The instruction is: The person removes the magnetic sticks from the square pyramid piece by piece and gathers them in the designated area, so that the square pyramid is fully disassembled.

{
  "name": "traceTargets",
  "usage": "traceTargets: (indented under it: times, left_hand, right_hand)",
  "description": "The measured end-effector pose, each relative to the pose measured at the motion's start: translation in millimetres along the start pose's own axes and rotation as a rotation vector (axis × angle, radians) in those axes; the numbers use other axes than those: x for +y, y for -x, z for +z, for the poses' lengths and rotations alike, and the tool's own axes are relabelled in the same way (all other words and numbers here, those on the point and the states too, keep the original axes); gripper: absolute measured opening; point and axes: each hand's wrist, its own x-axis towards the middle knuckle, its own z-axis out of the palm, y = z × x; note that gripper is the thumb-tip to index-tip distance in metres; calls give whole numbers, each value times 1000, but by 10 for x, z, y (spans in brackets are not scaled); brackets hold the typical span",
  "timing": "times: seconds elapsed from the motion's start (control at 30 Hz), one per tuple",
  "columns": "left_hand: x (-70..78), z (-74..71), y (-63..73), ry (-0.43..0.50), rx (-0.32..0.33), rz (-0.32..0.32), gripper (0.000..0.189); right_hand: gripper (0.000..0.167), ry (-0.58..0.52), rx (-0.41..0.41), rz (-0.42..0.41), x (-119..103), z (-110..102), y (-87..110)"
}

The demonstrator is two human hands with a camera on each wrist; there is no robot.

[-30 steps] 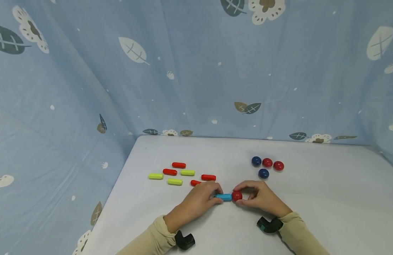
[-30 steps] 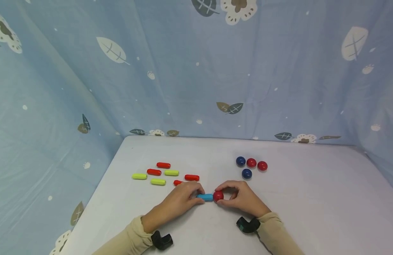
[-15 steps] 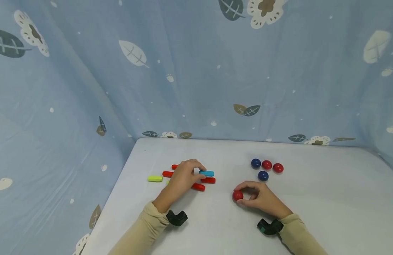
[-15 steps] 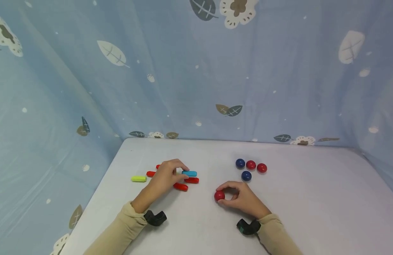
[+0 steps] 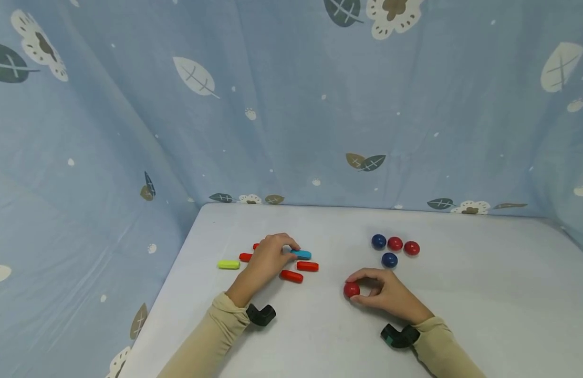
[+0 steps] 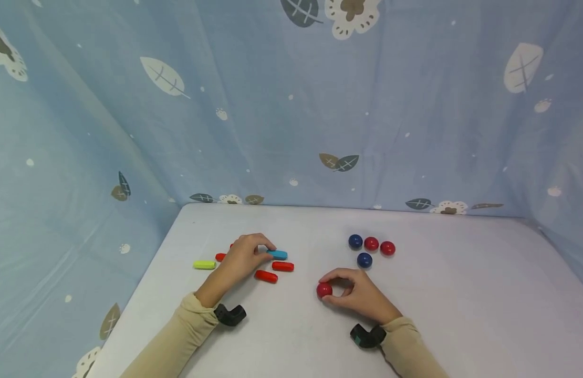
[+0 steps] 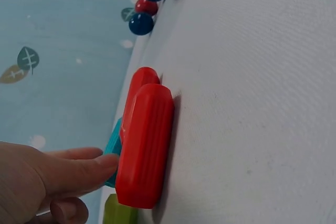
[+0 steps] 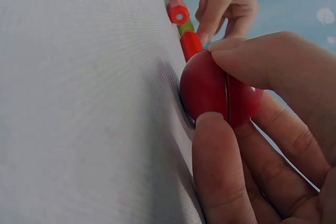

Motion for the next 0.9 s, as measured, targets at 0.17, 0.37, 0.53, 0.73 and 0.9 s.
traceTargets:
  times: [0.17, 0.37, 0.53, 0.73, 0.9]
  left_hand:
    - [-1, 6, 5, -5, -18, -22, 18]
    - [24, -4, 20, -5, -24, 1, 28]
    - [164, -14, 141, 44, -39, 37, 25]
    - [391, 149, 422, 138, -151, 174, 18]
    - [474, 398, 661, 160, -370, 256, 10]
  right_hand:
    - [32, -6, -2, -6, -2, -2, 5]
    - [32, -5, 4, -11, -6, -7, 17]
    - [34, -12, 3, -25, -1, 0, 11]
    - [35, -27, 26, -69, 13, 2, 5]
    - [33, -34, 77, -82, -3, -21, 37]
